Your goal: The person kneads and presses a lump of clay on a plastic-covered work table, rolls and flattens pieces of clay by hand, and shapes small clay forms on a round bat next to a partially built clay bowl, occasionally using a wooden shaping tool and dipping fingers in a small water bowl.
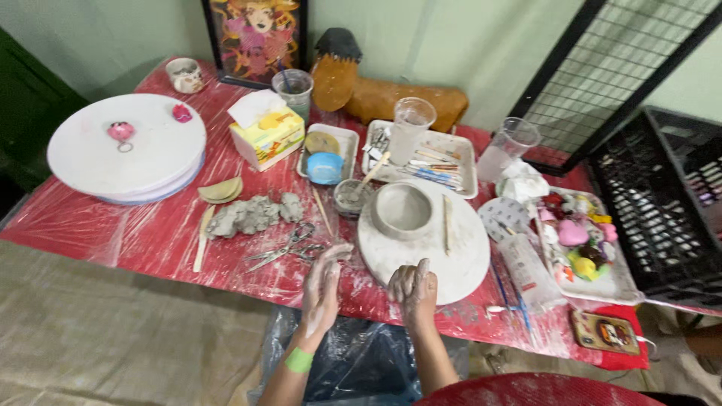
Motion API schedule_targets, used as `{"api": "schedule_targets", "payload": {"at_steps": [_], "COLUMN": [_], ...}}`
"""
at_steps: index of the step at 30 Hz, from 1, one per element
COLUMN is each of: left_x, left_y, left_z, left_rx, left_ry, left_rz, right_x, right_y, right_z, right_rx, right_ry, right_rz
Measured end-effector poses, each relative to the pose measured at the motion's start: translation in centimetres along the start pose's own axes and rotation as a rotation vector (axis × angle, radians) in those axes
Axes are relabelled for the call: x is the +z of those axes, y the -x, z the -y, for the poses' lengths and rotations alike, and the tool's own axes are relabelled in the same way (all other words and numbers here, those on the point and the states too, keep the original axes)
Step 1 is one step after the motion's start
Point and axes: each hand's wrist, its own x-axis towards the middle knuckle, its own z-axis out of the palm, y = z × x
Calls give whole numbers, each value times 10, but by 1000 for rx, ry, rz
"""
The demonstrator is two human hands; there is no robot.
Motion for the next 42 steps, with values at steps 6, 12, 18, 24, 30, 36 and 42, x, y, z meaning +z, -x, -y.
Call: {"api": "schedule_targets", "payload": {"at_steps": [6,12,18,24,30,36,42], "left_x": [96,113,99,104,100,108,98], "left_y": [-27,-1,-22,-6,19,4,10], "left_z": [7,-35,-56,-48,-49,-53,-60], "left_rx": [-10,100,55,21,-55,-193,-122], "left_ry": [220,220,377,416,463,847,1048], "left_rz": [252,474,421,479,416,436,398], "right_x": [65,73,61,61,63,66,61], "right_y": [15,9,20,26,19,37,-1], "right_z": [26,69,50,44,63,76,71], "right_rx": [-84,-184,-504,-417,-274,-609,-519], "right_ry": [301,383,750,520,604,1285,1501], "right_rz": [-148,-87,244,188,225,429,461]}}
